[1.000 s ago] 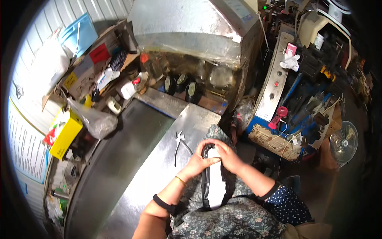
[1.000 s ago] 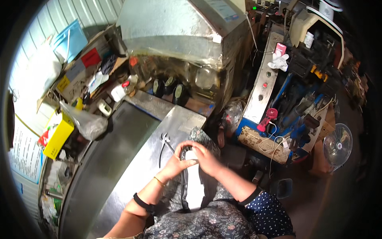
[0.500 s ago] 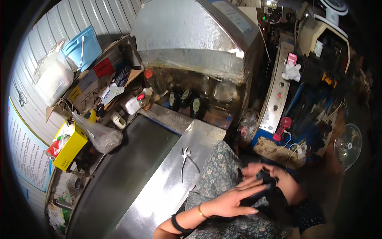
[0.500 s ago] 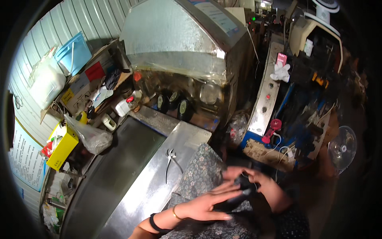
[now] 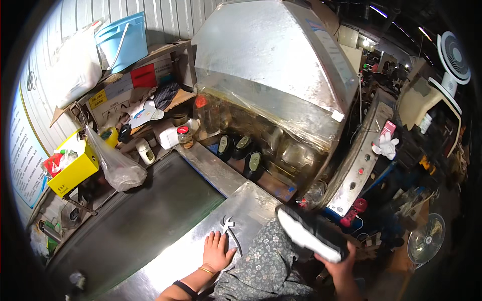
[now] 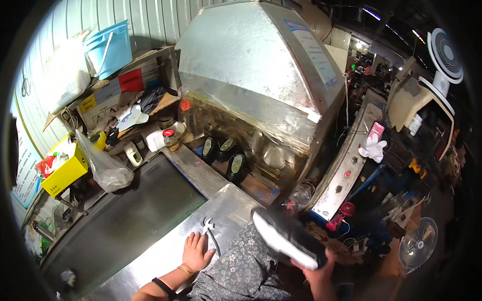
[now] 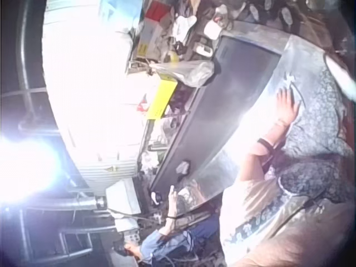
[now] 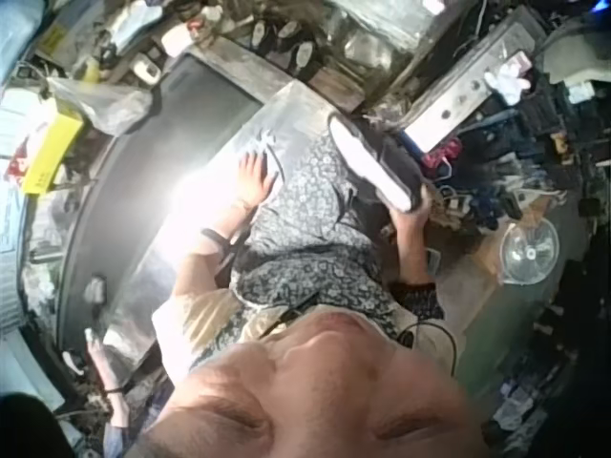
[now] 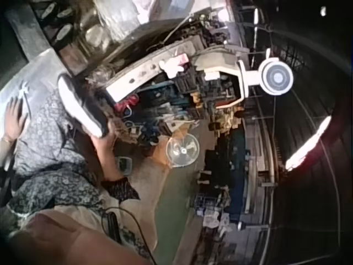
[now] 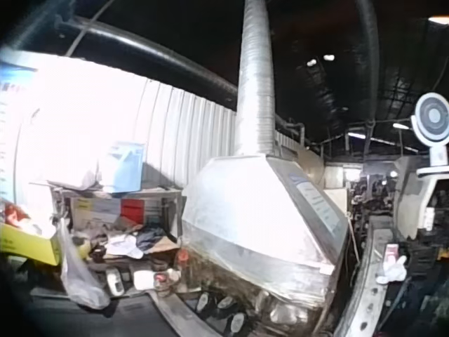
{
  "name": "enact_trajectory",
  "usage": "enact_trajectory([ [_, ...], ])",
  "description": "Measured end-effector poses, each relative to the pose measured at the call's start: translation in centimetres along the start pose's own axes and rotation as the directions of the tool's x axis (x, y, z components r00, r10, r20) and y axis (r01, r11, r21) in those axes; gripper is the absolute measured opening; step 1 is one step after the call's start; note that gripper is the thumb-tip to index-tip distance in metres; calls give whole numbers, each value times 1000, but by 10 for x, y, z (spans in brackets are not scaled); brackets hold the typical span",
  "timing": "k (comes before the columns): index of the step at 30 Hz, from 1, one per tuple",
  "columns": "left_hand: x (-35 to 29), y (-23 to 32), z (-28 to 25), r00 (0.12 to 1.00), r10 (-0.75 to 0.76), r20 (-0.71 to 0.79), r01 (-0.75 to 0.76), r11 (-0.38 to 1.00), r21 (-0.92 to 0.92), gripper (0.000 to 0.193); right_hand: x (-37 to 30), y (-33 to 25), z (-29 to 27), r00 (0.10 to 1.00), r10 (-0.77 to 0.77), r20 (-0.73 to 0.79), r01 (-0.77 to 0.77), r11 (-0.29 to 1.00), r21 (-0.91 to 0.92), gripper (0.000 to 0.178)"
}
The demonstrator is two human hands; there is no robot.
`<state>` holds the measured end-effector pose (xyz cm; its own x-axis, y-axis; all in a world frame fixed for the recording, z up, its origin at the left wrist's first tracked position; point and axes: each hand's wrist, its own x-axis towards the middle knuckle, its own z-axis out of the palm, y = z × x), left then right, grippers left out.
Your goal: Assembling shoes by attaching soles and placing them on a conveyor belt in a factory setting.
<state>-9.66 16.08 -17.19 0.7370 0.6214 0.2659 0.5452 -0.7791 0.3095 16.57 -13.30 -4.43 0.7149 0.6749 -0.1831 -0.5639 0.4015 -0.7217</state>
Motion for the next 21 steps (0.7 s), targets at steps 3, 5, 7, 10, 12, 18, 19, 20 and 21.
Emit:
enact_trajectory([
  [3,2,-2,5,999,-46,3,46,998,-51,67,124,23,16,959,-280,37,282,956,-86,54],
  [5,12,3,5,1000,-21,5,22,998,-53,65,206,62,16,884,-413,216,453,648,-613,58],
  [7,11,0,1,999,-39,6,39,999,-36,63,280,112,45,886,-185,426,460,230,-858,71],
  [10,6,-4,-5,998,-61,-9,61,998,-23,63,341,165,105,971,-51,234,238,90,-967,81],
  [12,-4,-8,-7,996,-87,-27,85,994,-65,63,348,178,152,974,136,180,178,22,-984,82],
  [18,1,-5,13,998,-52,24,55,990,-127,66,395,172,57,828,310,467,269,511,-817,64],
  [19,1,-5,11,999,-46,10,47,992,-120,66,378,163,49,862,198,467,429,204,-880,53],
  [20,4,-5,9,998,-65,0,64,991,-114,66,372,156,7,843,52,535,477,385,-790,37],
  [21,-8,-6,5,993,-115,5,115,989,-96,66,316,156,32,864,104,492,402,444,-801,37],
])
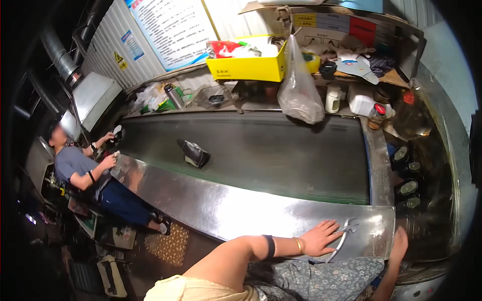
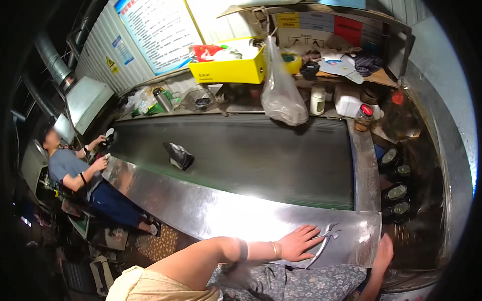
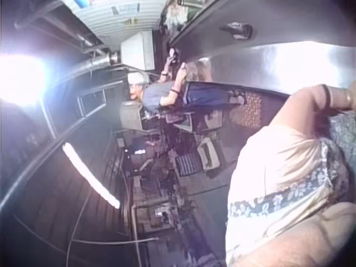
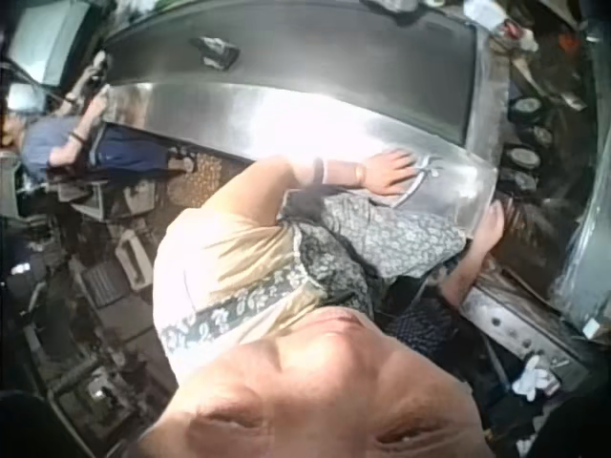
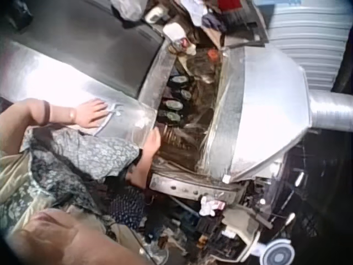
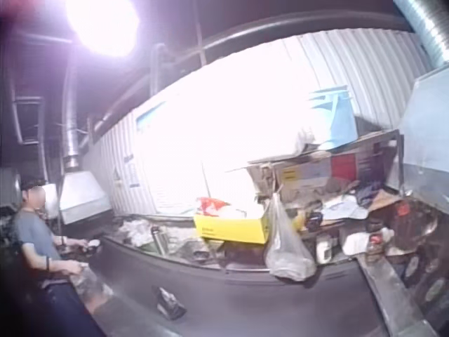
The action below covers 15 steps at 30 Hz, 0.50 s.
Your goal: Assembling shoes by attaching soles and placing them on a conveyor belt in a factory setting.
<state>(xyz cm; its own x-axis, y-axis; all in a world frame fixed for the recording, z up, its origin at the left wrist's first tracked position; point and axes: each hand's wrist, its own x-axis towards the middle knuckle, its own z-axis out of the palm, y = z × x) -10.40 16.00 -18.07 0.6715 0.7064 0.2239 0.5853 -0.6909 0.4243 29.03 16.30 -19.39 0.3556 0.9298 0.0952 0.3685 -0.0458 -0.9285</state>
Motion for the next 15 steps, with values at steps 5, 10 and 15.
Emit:
enact_trajectory([
  [5,-5,1,-4,999,-19,25,19,1000,9,68,-166,-102,1,997,-67,45,73,986,-147,29],
  [10,2,6,-3,999,33,27,-33,999,7,67,-233,-161,72,890,-408,203,454,832,-318,10],
  [15,-7,-10,-4,991,-88,-99,51,943,-330,55,-240,-181,101,873,-447,193,477,705,-524,12],
])
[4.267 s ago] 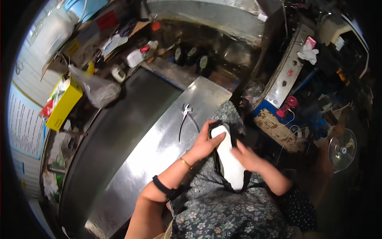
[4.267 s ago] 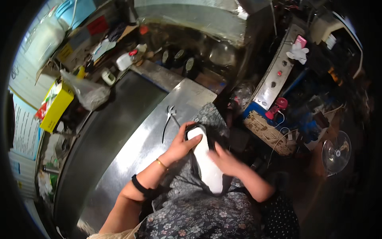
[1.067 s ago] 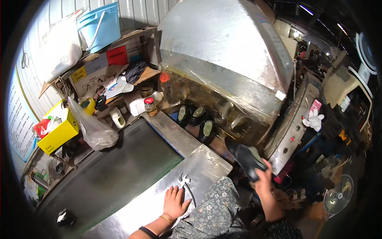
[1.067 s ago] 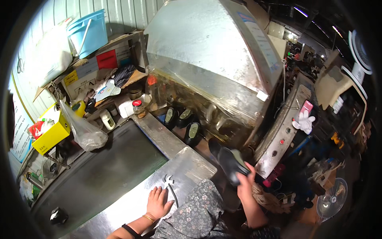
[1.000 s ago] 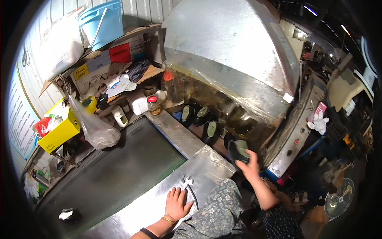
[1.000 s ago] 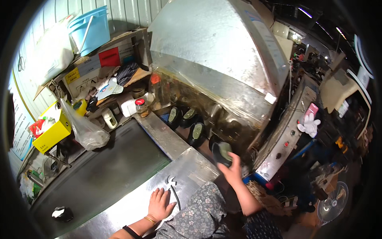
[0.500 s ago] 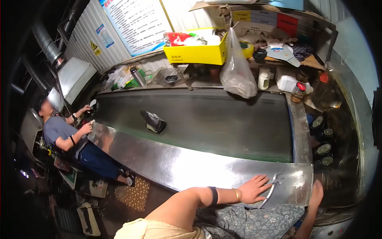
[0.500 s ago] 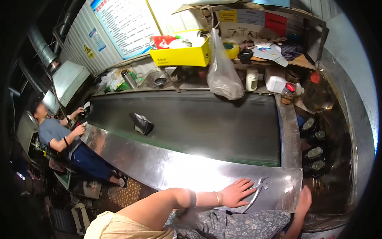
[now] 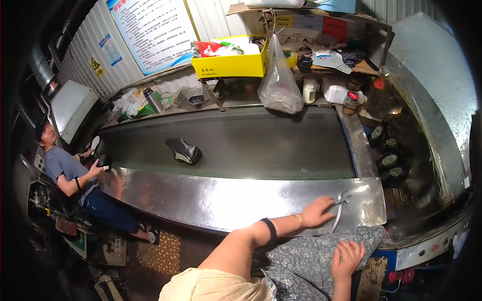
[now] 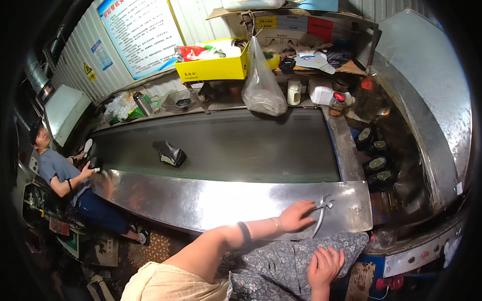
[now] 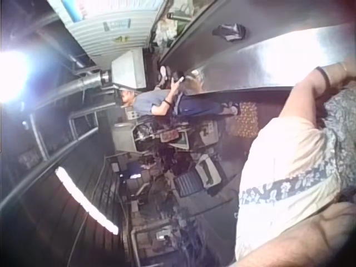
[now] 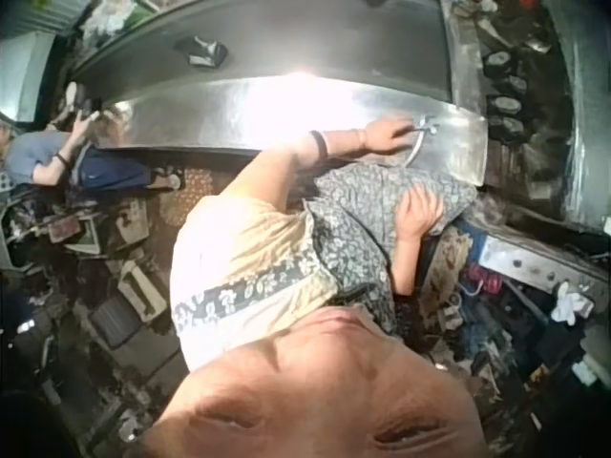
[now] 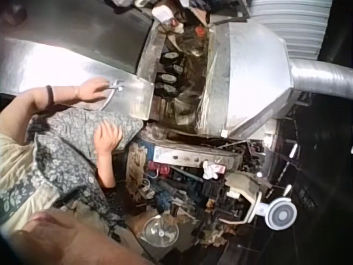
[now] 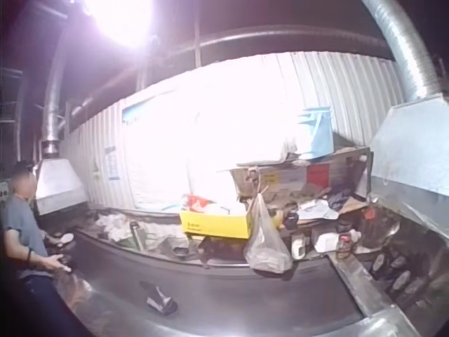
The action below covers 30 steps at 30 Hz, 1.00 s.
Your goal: Assembling shoes by attaching soles and placing them on a conveyor belt in a factory setting.
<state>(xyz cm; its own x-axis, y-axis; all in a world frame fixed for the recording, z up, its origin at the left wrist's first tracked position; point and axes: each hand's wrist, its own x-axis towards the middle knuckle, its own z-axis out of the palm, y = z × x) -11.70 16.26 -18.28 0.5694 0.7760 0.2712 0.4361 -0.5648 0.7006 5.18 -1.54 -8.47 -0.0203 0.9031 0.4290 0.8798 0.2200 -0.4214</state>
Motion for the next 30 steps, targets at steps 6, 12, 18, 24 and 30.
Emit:
enact_trajectory([
  [6,-41,-89,-105,895,-98,-436,154,983,95,32,-8,-1,1,1000,1,-27,-2,999,-42,11],
  [12,-122,-203,-315,719,-533,-445,640,260,723,53,5,-8,15,999,5,-40,-9,995,-102,11],
  [18,-173,-218,-380,543,-762,-352,620,82,780,59,11,-14,22,1000,-25,8,25,990,-137,9],
  [24,-129,-253,-391,178,-930,-321,638,-140,757,23,18,-18,22,995,-96,11,96,979,-177,13],
  [30,-6,-240,-299,437,-893,-105,627,220,747,27,27,-25,26,994,-105,10,104,966,-238,15],
])
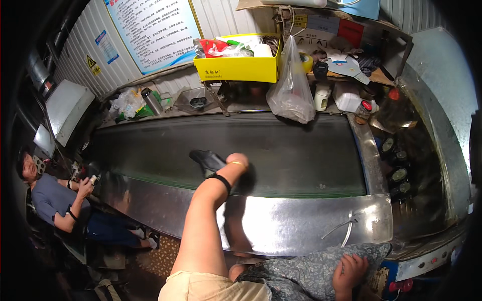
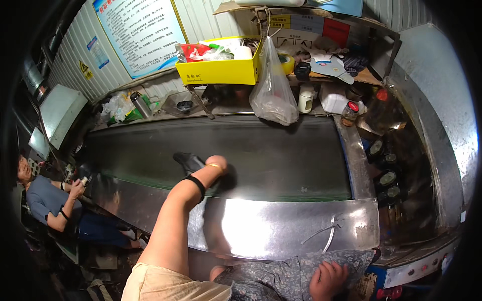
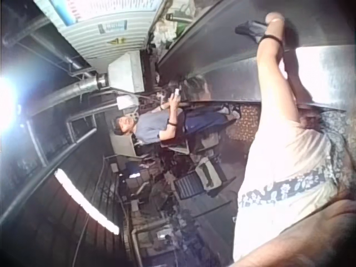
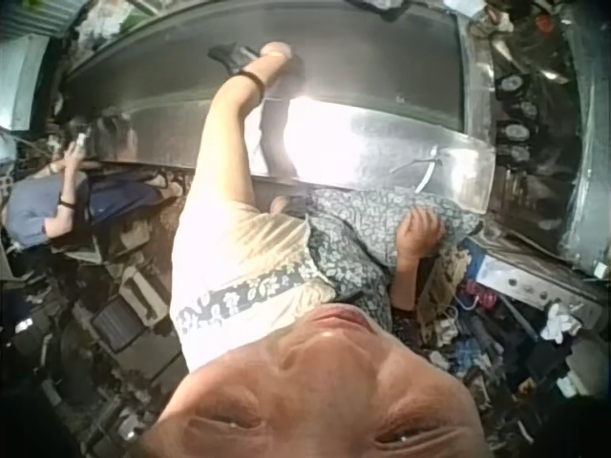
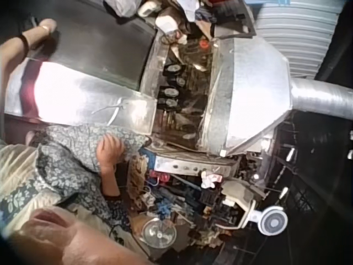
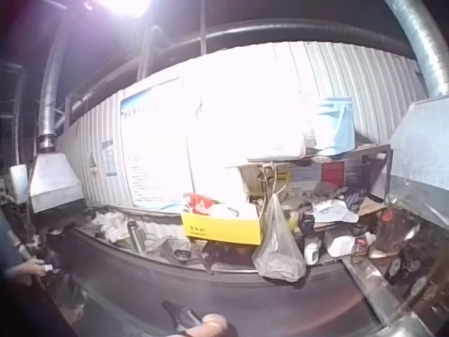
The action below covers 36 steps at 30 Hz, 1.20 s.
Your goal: Assembling shoes by attaching soles and placing them on a conveyor belt in a factory setting.
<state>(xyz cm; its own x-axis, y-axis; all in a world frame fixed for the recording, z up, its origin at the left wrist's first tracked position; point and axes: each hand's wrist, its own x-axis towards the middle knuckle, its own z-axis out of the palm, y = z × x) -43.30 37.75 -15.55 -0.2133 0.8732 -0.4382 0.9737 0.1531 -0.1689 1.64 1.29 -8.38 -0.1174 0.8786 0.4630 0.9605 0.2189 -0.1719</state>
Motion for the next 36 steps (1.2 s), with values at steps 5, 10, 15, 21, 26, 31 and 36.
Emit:
enact_trajectory([
  [5,-8,62,-48,852,126,-507,-432,717,-547,31,-8,8,-3,1000,7,12,-7,1000,2,17],
  [10,-37,36,-19,875,110,-472,-377,767,-520,62,-12,11,0,994,105,18,-106,989,102,9],
  [15,-108,25,17,887,326,-328,-457,508,-730,73,-13,12,-5,992,127,-18,-124,985,123,11],
  [21,-106,48,53,915,-23,-404,-337,509,-792,63,-14,10,-10,994,105,-37,-99,985,140,13],
  [26,-155,70,13,958,264,-109,-97,-57,-994,44,-12,14,-13,994,105,7,-103,969,225,12],
  [31,-315,129,-25,536,828,-164,635,-523,-568,52,-28,65,-27,869,495,-5,-272,486,830,52],
  [36,-365,206,50,-148,989,-9,685,96,-722,55,3,56,-140,848,371,-379,41,667,744,68],
])
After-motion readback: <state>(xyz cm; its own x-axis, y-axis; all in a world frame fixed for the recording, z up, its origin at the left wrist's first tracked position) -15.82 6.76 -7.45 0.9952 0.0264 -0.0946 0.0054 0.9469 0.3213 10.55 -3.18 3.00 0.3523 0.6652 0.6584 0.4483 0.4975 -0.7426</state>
